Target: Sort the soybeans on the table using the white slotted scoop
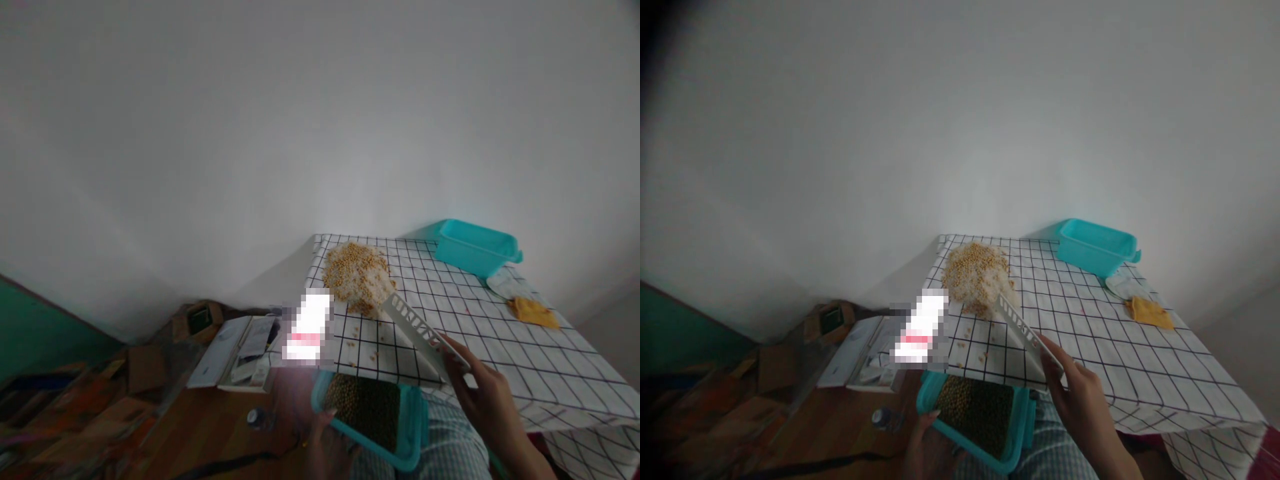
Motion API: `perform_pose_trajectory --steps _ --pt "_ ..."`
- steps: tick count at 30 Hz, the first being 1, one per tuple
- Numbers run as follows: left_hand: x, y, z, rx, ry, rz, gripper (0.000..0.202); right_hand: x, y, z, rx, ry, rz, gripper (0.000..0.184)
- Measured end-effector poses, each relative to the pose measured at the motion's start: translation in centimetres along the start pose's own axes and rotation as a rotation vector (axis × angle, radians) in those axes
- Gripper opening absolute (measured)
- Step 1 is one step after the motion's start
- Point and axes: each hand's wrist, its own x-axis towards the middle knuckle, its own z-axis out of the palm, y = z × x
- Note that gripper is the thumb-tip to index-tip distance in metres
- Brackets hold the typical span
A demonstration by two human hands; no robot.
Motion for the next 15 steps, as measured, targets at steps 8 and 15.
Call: perform_pose_trajectory --steps 8,15 --pt "-0.7 0.6 -0.1 0.011 -0.072 0.022 0.012 0.1 -0.9 -0.5 -0.043 -0.097 -0.138 0.038" --pt "-1.2 0.8 -0.1 -0.004 -0.082 0.041 0.013 0.0 -1.0 -0.4 -0.081 -0.053 -0.137 0.035"
